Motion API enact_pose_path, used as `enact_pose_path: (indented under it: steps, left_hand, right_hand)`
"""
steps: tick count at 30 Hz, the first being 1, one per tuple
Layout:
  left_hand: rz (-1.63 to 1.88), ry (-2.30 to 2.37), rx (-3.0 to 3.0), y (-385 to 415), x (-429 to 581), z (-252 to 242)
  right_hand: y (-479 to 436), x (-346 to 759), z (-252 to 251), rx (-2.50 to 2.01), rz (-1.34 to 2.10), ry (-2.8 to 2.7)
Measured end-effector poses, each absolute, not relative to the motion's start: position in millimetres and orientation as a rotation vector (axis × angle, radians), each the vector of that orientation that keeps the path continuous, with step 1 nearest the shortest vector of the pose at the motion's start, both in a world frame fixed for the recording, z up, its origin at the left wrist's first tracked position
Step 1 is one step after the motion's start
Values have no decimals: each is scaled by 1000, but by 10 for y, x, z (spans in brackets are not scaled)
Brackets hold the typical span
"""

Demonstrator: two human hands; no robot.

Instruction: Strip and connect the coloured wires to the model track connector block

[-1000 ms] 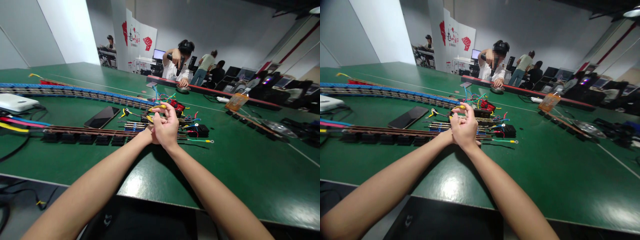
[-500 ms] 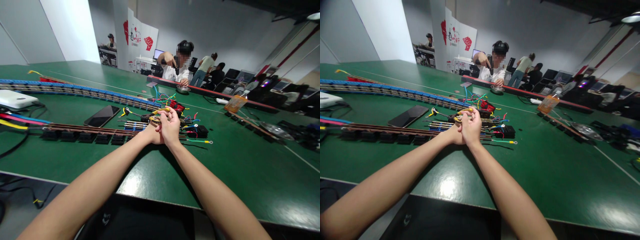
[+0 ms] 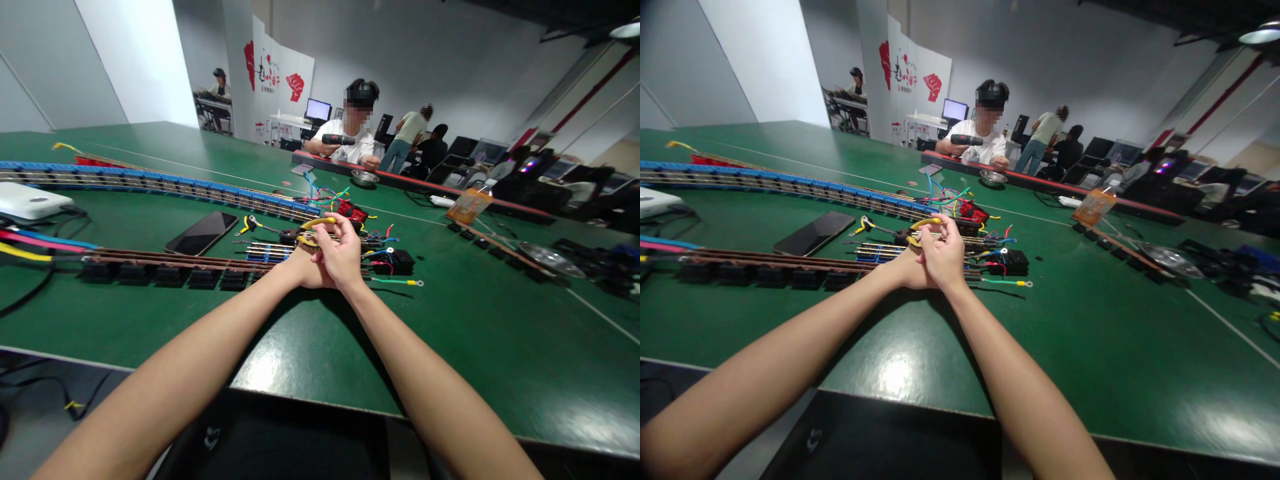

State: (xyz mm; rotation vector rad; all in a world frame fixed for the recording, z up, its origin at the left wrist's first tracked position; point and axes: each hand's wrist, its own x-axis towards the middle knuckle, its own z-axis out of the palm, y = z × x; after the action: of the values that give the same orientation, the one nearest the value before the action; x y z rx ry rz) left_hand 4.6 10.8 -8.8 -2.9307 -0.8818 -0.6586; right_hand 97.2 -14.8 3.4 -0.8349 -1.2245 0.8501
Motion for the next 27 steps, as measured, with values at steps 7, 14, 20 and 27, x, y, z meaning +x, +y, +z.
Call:
enact_pose_path:
  steps: [7, 14, 20, 27]
  left_hand:
    - [-617, -982, -2948, 57, 9, -16]
    - [-645, -997, -2960, 38, 28, 17]
    - [-782, -995, -2961, 42, 63, -10]
    - [-700, -1024, -3033, 102, 37, -93]
  right_hand:
    - [-219, 951, 67, -841, 778, -1321]
    - [-210, 962, 67, -862, 739, -1333]
    - [-190, 1145, 184, -841, 848, -1488]
    - [-200, 1474, 284, -776, 917, -1974]
